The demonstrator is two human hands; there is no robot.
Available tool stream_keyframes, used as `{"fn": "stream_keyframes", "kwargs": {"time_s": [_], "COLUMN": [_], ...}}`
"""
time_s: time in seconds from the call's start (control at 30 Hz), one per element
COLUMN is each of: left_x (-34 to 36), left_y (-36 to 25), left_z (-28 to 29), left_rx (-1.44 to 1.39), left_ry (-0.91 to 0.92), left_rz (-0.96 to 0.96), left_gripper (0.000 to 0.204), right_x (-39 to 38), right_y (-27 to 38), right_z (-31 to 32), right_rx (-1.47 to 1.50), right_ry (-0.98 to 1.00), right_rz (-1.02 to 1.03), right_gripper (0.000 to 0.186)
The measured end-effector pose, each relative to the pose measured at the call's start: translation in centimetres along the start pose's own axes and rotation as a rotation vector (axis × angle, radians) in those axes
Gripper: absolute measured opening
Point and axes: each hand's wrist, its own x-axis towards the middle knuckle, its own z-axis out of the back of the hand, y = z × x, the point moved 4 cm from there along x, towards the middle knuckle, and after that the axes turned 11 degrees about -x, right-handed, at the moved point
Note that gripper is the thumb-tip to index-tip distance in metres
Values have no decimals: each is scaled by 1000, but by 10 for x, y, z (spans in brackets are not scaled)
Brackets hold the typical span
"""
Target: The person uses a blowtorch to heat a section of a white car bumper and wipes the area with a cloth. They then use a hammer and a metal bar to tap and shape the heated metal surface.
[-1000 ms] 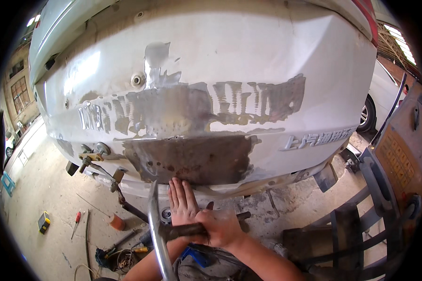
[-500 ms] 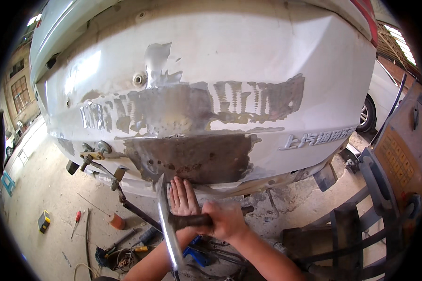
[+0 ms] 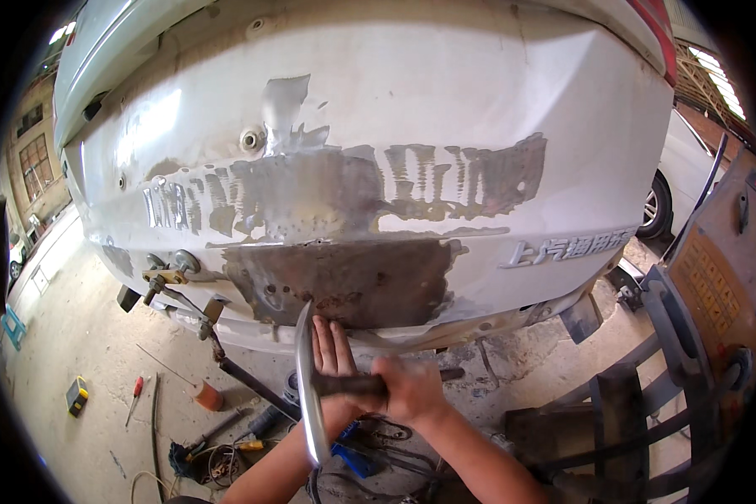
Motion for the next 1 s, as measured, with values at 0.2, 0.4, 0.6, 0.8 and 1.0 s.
{"fn": "stream_keyframes", "kwargs": {"time_s": [0.2, 0.4, 0.6, 0.8, 1.0], "left_x": [3, 9, 96, 94, 55], "left_y": [-6, -9, -59, -60, -35], "left_z": [2, 0, 44, 15, -16], "left_rx": [60, 15, 116, 289, 378], "left_ry": [-35, -86, -218, -324, -274], "left_rz": [-36, 0, -143, -339, -422], "left_gripper": [83, 91, 87, 69, 61], "right_x": [-2, -1, -13, -16, -21], "right_y": [-6, 2, 0, -4, -16], "right_z": [-2, 10, 33, 42, 38], "right_rx": [-47, 48, 45, 106, 93], "right_ry": [10, -31, -75, -94, -107], "right_rz": [-94, 81, 120, 101, 51], "right_gripper": [51, 53, 55, 54, 52]}}
